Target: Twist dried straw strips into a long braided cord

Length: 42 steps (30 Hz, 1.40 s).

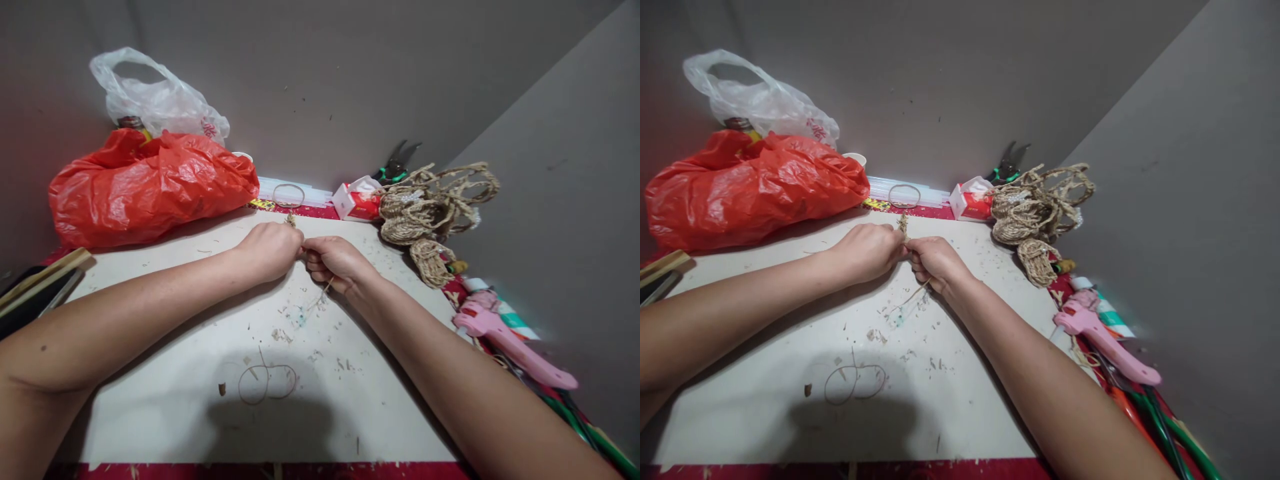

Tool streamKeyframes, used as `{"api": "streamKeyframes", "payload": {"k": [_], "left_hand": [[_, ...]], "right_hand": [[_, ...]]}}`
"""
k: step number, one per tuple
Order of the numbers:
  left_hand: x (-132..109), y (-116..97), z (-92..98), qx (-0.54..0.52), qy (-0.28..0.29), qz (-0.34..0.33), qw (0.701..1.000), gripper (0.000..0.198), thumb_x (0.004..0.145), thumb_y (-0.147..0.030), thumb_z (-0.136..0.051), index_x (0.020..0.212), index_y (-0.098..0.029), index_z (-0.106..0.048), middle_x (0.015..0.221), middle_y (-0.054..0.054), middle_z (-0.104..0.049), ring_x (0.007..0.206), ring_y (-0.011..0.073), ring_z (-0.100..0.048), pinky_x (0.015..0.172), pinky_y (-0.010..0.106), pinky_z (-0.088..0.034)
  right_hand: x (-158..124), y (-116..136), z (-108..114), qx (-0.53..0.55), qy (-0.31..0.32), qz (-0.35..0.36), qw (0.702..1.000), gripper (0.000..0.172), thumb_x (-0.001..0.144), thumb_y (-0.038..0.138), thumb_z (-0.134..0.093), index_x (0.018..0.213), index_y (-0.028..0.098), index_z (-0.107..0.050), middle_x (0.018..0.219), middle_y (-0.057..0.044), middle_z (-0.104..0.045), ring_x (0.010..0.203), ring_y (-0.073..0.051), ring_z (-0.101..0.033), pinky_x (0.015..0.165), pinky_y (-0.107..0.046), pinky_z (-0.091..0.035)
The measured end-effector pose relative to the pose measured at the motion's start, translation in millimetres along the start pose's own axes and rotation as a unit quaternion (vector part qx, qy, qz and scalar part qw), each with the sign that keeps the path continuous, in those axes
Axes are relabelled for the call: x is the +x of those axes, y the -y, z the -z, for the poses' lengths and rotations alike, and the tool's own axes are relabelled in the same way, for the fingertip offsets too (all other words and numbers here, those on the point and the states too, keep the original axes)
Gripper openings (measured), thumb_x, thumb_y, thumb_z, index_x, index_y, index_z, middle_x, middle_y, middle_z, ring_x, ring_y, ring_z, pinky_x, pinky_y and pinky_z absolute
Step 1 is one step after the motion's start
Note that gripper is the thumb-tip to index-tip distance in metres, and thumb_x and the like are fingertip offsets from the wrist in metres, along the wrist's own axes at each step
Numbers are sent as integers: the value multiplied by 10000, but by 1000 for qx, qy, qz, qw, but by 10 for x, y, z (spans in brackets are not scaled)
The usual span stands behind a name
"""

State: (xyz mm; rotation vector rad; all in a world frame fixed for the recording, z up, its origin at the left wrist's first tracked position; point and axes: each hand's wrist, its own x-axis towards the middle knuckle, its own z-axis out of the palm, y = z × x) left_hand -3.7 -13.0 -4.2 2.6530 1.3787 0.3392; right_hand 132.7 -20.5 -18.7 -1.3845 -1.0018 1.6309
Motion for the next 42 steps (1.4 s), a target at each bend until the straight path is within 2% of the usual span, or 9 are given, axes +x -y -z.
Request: {"api": "streamKeyframes", "payload": {"k": [11, 17, 20, 23, 28, 32, 35, 39, 42], "left_hand": [[-140, -198, -116, 69, 38, -47, 996, 250, 842, -161, -379, 947, -106, -599, 776, 110, -651, 761, 195, -622, 647, 273, -425], [-69, -67, 269, -99, 164, -67, 979, 243, 758, -313, -529, 618, -134, -616, 559, 33, -591, 480, 104, -488, 491, 229, -330], [48, 117, 367, -258, 50, 26, 964, 306, 764, -343, -519, 564, -120, -582, 503, 13, -555, 429, 70, -438, 460, 207, -307], [138, 217, 211, -381, -73, 85, 918, 185, 754, -241, -518, 634, -116, -583, 538, -3, -558, 451, 60, -457, 463, 187, -323], [158, 155, -102, -574, 78, 157, 800, 154, 761, -150, -484, 631, -120, -560, 448, -26, -488, 375, 56, -418, 416, 188, -348], [161, 144, -105, -653, 109, 208, 720, 127, 748, -129, -516, 638, -96, -571, 440, -24, -469, 352, 37, -379, 355, 158, -296], [176, 173, -92, -694, 137, 241, 664, 107, 734, -124, -539, 636, -89, -567, 501, 8, -528, 420, 49, -464, 417, 158, -397], [175, 172, -109, -708, 198, 238, 635, 70, 711, -144, -565, 658, -99, -561, 554, 22, -563, 457, 64, -495, 441, 174, -444], [161, 153, -106, -694, 209, 218, 653, 93, 705, -122, -525, 615, -102, -533, 533, 11, -531, 382, 31, -385, 315, 127, -273]], "right_hand": [[46, -13, 52, 62, 41, -73, 995, 311, 723, 84, -511, 501, 176, -315, 385, 99, -216, 324, -7, -116, 277, -120, -110], [73, 23, 165, 90, 75, -78, 990, 216, 781, 95, -460, 579, 155, -413, 413, 104, -199, 341, -14, -96, 275, -113, -115], [68, 65, 195, 96, 88, -87, 988, 199, 804, 110, -448, 610, 149, -437, 427, 109, -183, 348, -16, -85, 274, -107, -132], [78, 79, 194, 95, 114, -98, 984, 180, 806, 133, -465, 626, 141, -460, 444, 108, -178, 357, -18, -83, 274, -103, -143], [129, 40, 211, 79, 145, -85, 983, 128, 770, 140, -516, 645, 114, -507, 459, 110, -183, 373, -12, -73, 279, -93, -138], [152, 15, 254, 72, 190, -76, 976, 100, 755, 178, -563, 691, 105, -541, 477, 111, -172, 376, -15, -82, 282, -94, -139], [143, 20, 260, 62, 188, -68, 978, 99, 748, 177, -577, 690, 108, -539, 481, 111, -173, 381, -14, -84, 290, -95, -138], [116, 42, 239, 52, 179, -64, 980, 124, 743, 175, -590, 662, 114, -518, 473, 114, -178, 387, -11, -72, 297, -98, -123], [104, 48, 233, 31, 184, -62, 980, 146, 755, 195, -585, 659, 102, -527, 468, 110, -199, 391, -11, -74, 299, -106, -111]]}}
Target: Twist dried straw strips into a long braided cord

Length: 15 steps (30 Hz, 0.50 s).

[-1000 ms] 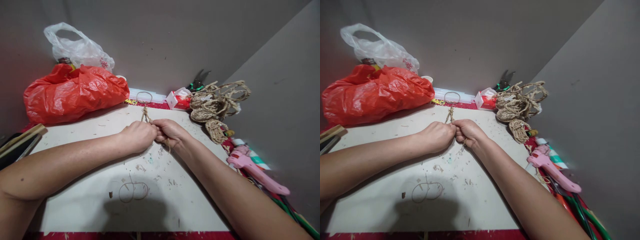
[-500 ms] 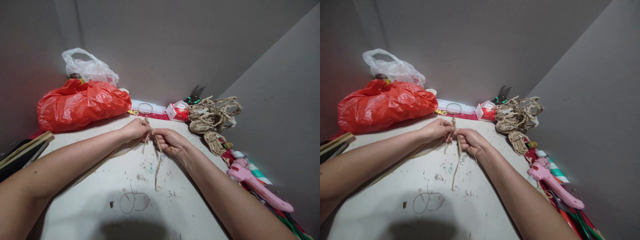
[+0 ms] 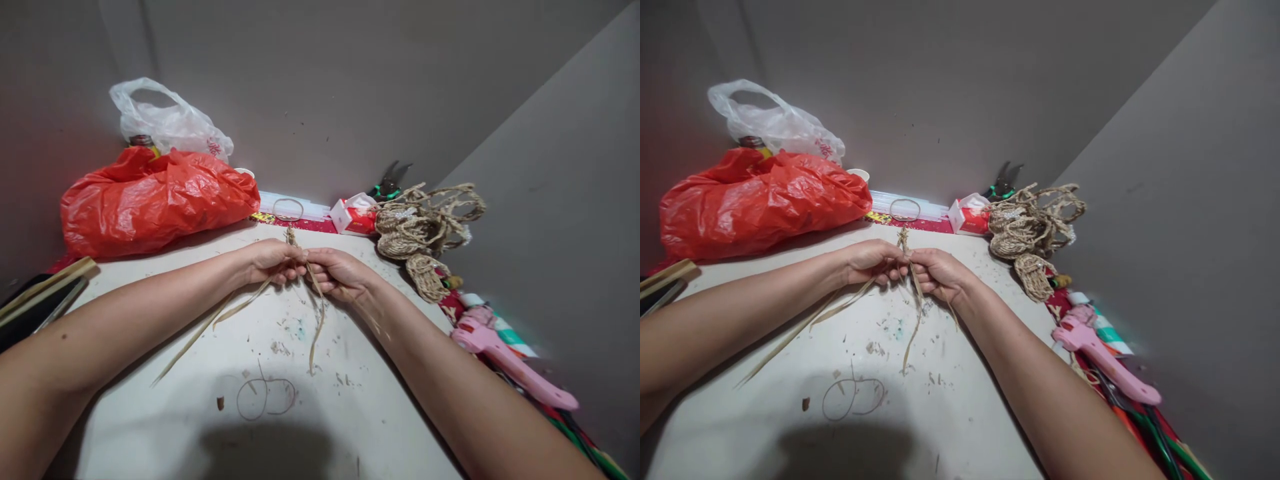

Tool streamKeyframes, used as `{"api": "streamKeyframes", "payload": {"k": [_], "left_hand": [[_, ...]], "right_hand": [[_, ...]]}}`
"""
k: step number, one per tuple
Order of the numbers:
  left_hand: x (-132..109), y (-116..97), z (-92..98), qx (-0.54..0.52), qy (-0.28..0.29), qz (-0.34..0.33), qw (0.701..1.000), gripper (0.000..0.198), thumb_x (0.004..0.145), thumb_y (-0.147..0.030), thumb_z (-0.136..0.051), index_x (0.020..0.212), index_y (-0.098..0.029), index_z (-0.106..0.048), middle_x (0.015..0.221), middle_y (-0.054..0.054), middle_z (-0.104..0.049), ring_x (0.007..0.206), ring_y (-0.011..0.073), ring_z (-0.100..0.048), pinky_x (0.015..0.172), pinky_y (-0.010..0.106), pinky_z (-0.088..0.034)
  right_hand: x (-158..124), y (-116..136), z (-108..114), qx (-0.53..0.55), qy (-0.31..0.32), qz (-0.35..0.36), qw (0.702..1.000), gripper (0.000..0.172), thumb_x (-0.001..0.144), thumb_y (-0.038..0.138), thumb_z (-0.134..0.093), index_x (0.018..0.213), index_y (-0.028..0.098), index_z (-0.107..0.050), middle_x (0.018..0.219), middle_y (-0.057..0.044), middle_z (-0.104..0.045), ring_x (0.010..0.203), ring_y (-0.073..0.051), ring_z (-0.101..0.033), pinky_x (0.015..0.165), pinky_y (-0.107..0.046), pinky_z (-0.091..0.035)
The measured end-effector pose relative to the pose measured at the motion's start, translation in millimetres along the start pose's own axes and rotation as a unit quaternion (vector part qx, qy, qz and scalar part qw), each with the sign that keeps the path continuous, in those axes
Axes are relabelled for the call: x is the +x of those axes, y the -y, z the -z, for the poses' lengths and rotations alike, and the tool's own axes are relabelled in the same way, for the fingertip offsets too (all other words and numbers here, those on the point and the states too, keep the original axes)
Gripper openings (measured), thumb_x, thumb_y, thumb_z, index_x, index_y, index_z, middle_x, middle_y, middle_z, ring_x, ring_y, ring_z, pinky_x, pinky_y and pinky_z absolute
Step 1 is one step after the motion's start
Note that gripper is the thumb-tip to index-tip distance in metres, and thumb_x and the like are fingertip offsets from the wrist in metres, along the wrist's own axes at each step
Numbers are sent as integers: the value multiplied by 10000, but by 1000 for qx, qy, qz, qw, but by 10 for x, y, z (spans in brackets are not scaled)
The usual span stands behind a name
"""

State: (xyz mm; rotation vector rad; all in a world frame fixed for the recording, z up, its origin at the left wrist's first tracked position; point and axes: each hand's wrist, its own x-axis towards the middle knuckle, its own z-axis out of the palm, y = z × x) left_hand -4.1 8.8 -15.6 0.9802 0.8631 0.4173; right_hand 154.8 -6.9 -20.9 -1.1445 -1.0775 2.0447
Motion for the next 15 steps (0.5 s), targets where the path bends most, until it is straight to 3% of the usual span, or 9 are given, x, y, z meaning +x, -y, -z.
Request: {"api": "streamKeyframes", "payload": {"k": [3, 9, 12, 15], "left_hand": [[-14, -14, 7, 31, 4, -22, 999, 88, 680, -101, -508, 593, -100, -520, 505, -9, -484, 340, 4, -231, 296, 131, -118], [-7, -46, 53, 37, 22, -5, 999, 54, 636, -92, -495, 610, -111, -538, 489, -32, -411, 349, 7, -150, 327, 158, -73], [-4, -40, 34, 51, -8, -12, 999, 74, 643, -109, -487, 582, -132, -521, 433, -67, -277, 345, 20, -128, 342, 177, -59], [-9, -13, 15, 140, -67, -66, 986, 96, 669, -171, -542, 577, -141, -541, 417, -71, -271, 333, 29, -168, 345, 200, -78]], "right_hand": [[-5, 0, 7, -20, 5, -2, 1000, 174, 754, 221, -595, 650, 101, -526, 468, 107, -211, 393, -11, -76, 298, -108, -105], [-1, -1, 24, -25, 6, 0, 1000, 145, 733, 223, -605, 672, 132, -509, 462, 112, -210, 380, -14, -79, 300, -106, -100], [5, -2, 47, -24, 3, -3, 1000, 168, 735, 219, -603, 653, 151, -473, 462, 111, -215, 374, -13, -87, 307, -108, -97], [1, 5, 81, -36, 4, -5, 999, 169, 740, 235, -607, 661, 149, -485, 460, 114, -215, 374, -13, -83, 313, -113, -89]]}}
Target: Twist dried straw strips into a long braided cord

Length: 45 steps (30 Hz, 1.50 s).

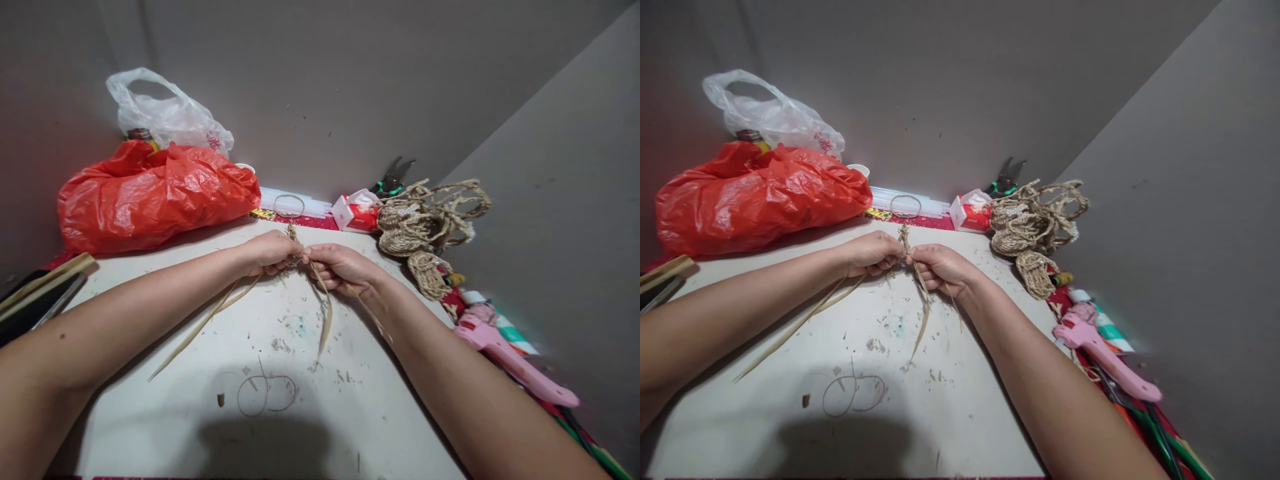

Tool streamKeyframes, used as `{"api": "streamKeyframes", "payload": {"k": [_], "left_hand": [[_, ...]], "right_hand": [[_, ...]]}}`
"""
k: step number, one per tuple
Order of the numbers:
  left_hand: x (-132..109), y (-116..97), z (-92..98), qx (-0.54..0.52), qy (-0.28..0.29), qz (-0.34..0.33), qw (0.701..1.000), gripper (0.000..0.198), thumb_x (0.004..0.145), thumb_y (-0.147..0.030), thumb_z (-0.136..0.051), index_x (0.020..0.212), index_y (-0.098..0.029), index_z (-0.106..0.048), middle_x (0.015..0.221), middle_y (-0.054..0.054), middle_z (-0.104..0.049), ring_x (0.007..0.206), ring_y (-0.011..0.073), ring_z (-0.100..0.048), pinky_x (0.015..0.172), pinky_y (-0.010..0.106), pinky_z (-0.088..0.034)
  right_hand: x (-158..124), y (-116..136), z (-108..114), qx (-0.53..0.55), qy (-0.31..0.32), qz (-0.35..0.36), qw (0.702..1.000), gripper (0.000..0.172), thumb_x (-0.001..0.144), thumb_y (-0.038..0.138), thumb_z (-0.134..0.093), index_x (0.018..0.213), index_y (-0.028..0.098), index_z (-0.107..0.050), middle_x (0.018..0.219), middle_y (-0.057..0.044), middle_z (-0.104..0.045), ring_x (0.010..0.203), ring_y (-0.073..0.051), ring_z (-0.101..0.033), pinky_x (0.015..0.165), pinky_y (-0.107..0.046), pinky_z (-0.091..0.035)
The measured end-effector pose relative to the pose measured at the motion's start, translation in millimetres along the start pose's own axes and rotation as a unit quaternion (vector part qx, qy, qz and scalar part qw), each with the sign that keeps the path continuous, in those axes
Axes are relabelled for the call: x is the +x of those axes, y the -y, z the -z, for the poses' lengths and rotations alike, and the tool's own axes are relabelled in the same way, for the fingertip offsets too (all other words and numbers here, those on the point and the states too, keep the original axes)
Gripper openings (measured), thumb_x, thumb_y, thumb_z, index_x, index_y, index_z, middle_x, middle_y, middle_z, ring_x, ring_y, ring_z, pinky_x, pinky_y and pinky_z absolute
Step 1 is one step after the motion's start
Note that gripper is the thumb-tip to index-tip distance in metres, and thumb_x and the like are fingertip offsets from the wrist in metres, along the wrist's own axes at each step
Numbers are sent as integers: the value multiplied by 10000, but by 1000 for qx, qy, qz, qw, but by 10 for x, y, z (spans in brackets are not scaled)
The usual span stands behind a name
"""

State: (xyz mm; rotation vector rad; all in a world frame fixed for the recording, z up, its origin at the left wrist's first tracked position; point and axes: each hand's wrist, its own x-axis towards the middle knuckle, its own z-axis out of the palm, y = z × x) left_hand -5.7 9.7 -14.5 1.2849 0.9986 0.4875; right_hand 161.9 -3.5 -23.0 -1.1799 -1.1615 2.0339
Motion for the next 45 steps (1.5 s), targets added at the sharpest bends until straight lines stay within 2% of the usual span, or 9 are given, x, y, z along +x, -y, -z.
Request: {"api": "streamKeyframes", "payload": {"k": [3, 8, 16, 20, 24, 33, 36, 40, 45], "left_hand": [[-5, 38, 5, 93, -32, -49, 994, 121, 712, -237, -559, 665, -142, -617, 413, -68, -305, 320, 38, -196, 344, 215, -107], [3, 69, 39, 130, -32, -78, 988, 168, 757, -269, -535, 728, -144, -644, 433, -61, -336, 322, 38, -205, 345, 210, -130], [11, 18, 29, 18, -12, -17, 1000, 112, 758, -205, -499, 667, -154, -541, 425, -60, -335, 318, 33, -213, 344, 191, -122], [19, 21, 77, 31, -2, -15, 999, 74, 758, -160, -502, 685, -156, -497, 543, 9, -559, 371, 61, -424, 383, 188, -316], [34, 29, 126, 67, -50, -59, 995, 81, 715, -95, -549, 687, -152, -500, 578, 29, -605, 469, 89, -534, 481, 212, -416], [51, -39, 199, 152, -188, -144, 959, 105, 619, -45, -585, 686, -124, -566, 568, -3, -590, 493, 69, -500, 508, 194, -366], [-10, -100, 167, 127, -189, -171, 959, 39, 643, -116, -607, 633, -118, -570, 544, -18, -551, 479, 52, -455, 504, 188, -345], [-56, -107, 99, 171, -148, -166, 960, 164, 696, -246, -589, 595, -116, -596, 497, -33, -495, 453, 51, -390, 485, 198, -309], [-37, -63, 54, 245, -208, -215, 922, 132, 717, -204, -524, 657, -121, -606, 547, -18, -528, 513, 72, -416, 516, 205, -300]], "right_hand": [[-16, 13, 21, -34, -9, 5, 999, 154, 735, 243, -618, 681, 140, -516, 451, 113, -230, 372, -13, -97, 317, -115, -97], [-27, 18, 24, -68, -8, 14, 998, 167, 745, 270, -617, 692, 136, -533, 442, 113, -231, 360, -13, -110, 320, -125, -99], [-39, 28, 26, -16, -4, 8, 1000, 143, 754, 230, -607, 698, 139, -511, 454, 113, -226, 366, -11, -109, 322, -118, -98], [-53, 38, 11, 0, 7, 8, 1000, 132, 767, 218, -596, 702, 138, -513, 455, 113, -226, 367, -10, -102, 320, -118, -103], [-49, 31, 19, 0, 5, 10, 1000, 114, 774, 205, -584, 711, 129, -527, 455, 112, -224, 368, -11, -103, 320, -115, -110], [-61, 41, 21, 27, -1, 2, 1000, 90, 766, 176, -577, 714, 117, -535, 473, 109, -205, 386, -14, -87, 315, -109, -108], [-59, 40, 19, 28, 0, 0, 1000, 90, 767, 180, -575, 717, 115, -537, 479, 109, -202, 385, -13, -87, 313, -109, -109], [-46, 34, 24, 32, 15, -2, 999, 89, 773, 194, -571, 738, 117, -542, 480, 112, -197, 382, -14, -85, 314, -108, -113], [-30, 17, 27, 26, 9, 8, 1000, 92, 769, 204, -576, 765, 118, -546, 464, 111, -221, 375, -14, -97, 321, -114, -103]]}}
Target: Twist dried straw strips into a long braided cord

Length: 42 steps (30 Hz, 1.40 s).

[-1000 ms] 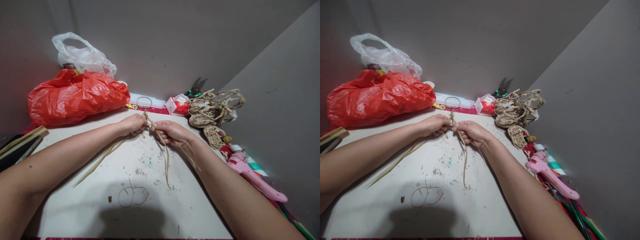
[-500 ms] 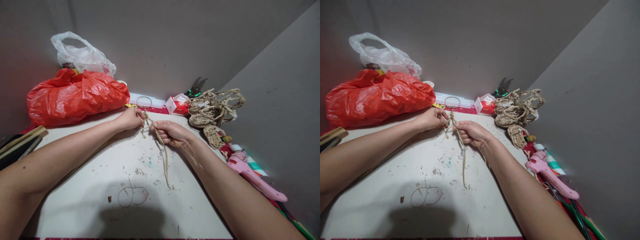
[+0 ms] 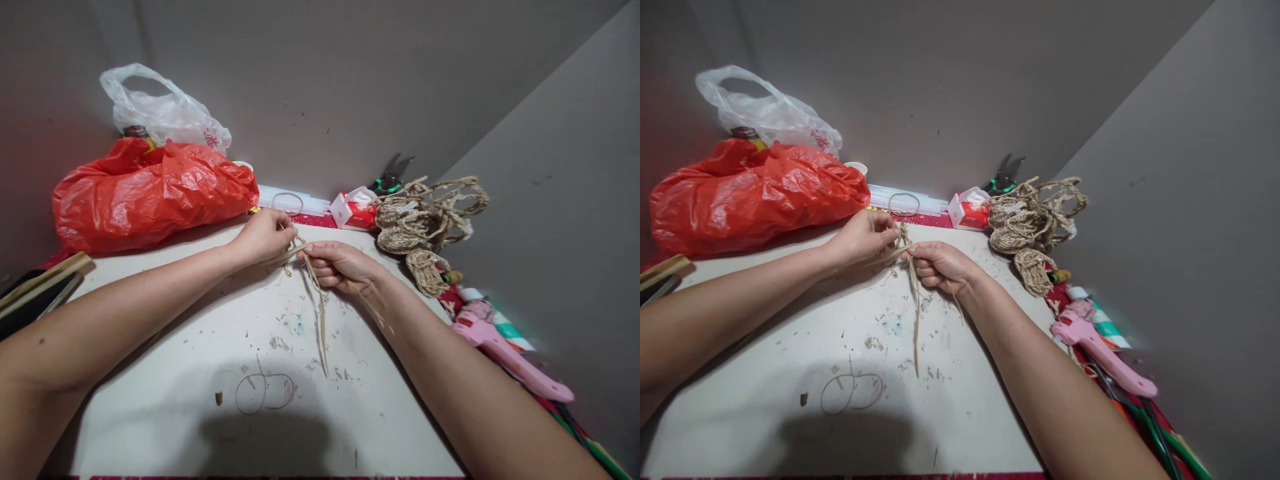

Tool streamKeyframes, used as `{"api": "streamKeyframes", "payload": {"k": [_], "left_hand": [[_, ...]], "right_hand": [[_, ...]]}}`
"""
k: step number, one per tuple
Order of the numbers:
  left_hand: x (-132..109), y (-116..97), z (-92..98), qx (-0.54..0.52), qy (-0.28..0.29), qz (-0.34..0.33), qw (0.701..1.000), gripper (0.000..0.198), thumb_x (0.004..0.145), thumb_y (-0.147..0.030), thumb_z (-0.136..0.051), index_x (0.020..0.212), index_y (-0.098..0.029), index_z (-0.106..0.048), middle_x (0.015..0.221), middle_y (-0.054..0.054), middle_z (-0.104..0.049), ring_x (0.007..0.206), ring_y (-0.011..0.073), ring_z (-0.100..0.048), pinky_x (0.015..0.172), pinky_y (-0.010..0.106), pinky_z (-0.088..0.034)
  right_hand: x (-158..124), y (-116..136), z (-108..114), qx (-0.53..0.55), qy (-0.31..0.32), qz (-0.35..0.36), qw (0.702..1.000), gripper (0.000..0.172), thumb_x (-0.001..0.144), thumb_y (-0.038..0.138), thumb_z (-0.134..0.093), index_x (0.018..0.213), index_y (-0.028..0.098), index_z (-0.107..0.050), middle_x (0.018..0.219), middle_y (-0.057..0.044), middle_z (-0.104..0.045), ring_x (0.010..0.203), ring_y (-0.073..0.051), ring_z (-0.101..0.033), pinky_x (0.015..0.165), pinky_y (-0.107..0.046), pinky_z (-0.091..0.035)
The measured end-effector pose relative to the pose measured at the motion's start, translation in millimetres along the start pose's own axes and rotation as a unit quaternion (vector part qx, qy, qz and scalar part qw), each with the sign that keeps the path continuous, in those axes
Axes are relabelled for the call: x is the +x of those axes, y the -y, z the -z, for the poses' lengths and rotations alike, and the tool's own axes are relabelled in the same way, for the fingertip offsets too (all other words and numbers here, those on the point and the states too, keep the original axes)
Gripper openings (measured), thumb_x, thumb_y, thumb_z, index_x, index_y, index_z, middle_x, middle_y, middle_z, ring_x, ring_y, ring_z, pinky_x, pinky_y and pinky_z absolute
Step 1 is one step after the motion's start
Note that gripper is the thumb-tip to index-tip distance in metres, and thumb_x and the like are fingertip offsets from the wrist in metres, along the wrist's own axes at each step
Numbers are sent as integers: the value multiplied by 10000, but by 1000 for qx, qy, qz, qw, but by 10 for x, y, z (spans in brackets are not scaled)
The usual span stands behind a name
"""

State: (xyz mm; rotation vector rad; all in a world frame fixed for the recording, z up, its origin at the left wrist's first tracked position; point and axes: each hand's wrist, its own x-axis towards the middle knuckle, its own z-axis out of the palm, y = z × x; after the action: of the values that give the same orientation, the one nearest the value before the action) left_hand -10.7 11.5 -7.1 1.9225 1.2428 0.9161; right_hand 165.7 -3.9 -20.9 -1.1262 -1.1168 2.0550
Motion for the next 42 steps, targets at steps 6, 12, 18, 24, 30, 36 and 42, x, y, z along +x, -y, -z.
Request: {"api": "streamKeyframes", "payload": {"k": [6, 12, 18, 24, 30, 36, 42], "left_hand": [[-94, -58, -48, 86, -14, -47, 995, 129, 690, -225, -537, 584, -154, -518, 535, -13, -498, 516, 85, -389, 506, 219, -268], [-86, -114, 40, 48, 112, 67, 990, 131, 686, -281, -584, 649, -160, -549, 578, 9, -568, 485, 97, -474, 476, 215, -317], [-52, -193, 150, 1, 192, 111, 975, 200, 652, -308, -639, 719, -162, -519, 577, 17, -609, 478, 115, -546, 479, 224, -392], [-67, -177, 217, 27, 303, 39, 952, 121, 594, -185, -638, 643, -147, -534, 518, -34, -536, 470, 81, -512, 468, 194, -378], [-2, -221, 305, -161, 291, 98, 938, 101, 628, -136, -620, 717, -137, -573, 555, -20, -562, 474, 69, -517, 487, 203, -416], [-13, -215, 168, -260, 190, 163, 933, 124, 683, -174, -626, 702, -130, -511, 594, 16, -606, 495, 83, -564, 502, 218, -444], [-95, -125, 33, -165, 244, 87, 952, 286, 636, -345, -702, 686, -142, -508, 549, -12, -570, 502, 92, -553, 497, 217, -436]], "right_hand": [[14, -21, -23, 1, -24, 20, 1000, 236, 715, 194, -617, 638, 177, -395, 443, 107, -257, 358, -13, -127, 327, -125, -82], [15, -22, -56, -17, -39, 28, 999, 281, 702, 233, -647, 641, 185, -376, 431, 114, -266, 340, -7, -142, 328, -131, -77], [30, -39, -51, -26, -50, 36, 998, 266, 688, 248, -669, 651, 174, -417, 431, 114, -272, 340, -4, -150, 326, -137, -85], [29, -33, -65, -21, -62, 51, 997, 260, 685, 253, -668, 642, 172, -425, 420, 111, -277, 339, -7, -155, 319, -135, -98], [32, -35, -82, 1, -71, 59, 996, 261, 675, 236, -667, 636, 172, -417, 423, 109, -271, 347, -6, -153, 328, -134, -90], [56, -62, -100, -8, -78, 74, 994, 182, 685, 235, -651, 672, 152, -489, 424, 106, -267, 351, -9, -134, 320, -141, -88], [56, -81, -125, -20, -103, 92, 990, 154, 645, 214, -656, 668, 148, -518, 426, 75, -369, 334, -13, -197, 302, -139, -126]]}}
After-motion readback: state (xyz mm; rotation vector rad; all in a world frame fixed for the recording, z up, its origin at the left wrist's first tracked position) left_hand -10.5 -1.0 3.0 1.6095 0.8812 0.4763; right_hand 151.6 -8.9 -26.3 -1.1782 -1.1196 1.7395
